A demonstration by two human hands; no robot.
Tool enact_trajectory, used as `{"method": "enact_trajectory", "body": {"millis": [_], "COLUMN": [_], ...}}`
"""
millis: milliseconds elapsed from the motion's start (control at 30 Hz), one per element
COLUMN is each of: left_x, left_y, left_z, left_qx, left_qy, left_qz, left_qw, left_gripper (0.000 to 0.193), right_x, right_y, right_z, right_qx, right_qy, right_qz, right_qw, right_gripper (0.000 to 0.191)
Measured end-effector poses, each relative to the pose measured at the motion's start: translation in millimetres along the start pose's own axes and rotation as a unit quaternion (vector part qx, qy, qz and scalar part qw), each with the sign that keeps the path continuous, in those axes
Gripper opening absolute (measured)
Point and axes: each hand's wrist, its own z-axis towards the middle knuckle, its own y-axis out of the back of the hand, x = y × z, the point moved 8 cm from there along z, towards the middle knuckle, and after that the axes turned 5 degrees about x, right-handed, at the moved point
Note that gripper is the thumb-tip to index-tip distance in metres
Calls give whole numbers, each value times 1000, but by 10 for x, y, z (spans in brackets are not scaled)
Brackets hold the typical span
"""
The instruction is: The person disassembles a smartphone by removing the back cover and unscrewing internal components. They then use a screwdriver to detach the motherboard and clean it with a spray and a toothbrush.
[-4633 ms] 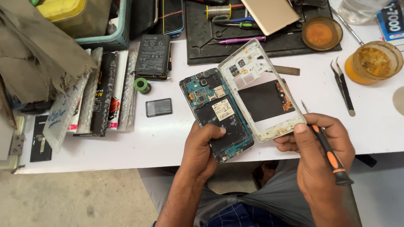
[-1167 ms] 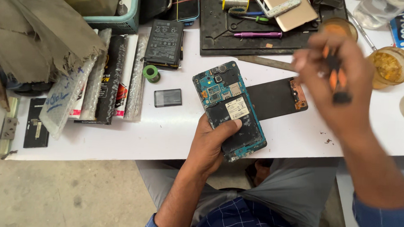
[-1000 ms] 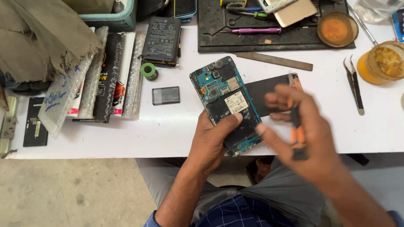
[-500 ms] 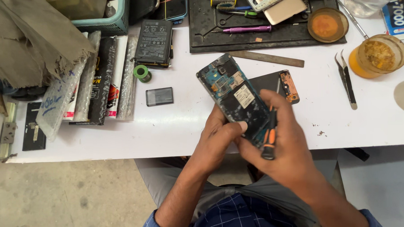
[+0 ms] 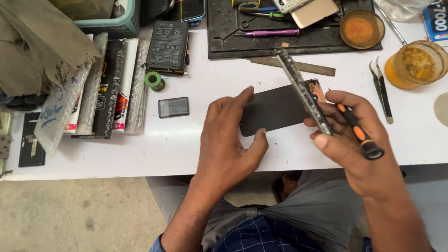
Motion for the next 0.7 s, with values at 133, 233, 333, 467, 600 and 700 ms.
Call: {"method": "enact_trajectory", "body": {"millis": [133, 233, 333, 467, 600, 700], "left_x": [-48, 23, 20, 134, 215, 298], "left_y": [-62, -155, -130, -29, 150, 269], "left_z": [32, 60, 56, 92, 72, 61], "left_qx": [-6, 27, 11, 15, 4, 0], "left_qy": [-45, -28, -55, -33, -15, 8], "left_qz": [117, 141, 144, 169, 179, 183], "left_qw": [992, 989, 988, 985, 984, 983], "left_gripper": [88, 94, 91, 88, 82, 77], "right_x": [5, 6, 20, 154, 262, 242], "right_y": [102, 134, 138, 82, -21, -55], "right_z": [-24, -40, -53, -92, -118, -109], "right_qx": [-1, -1, -11, -39, -48, -55], "right_qy": [0, 2, 13, 71, 91, 53], "right_qz": [13, 18, -10, -215, -332, -332], "right_qw": [1000, 1000, 1000, 973, 937, 940], "right_gripper": [62, 62, 65, 74, 76, 79]}}
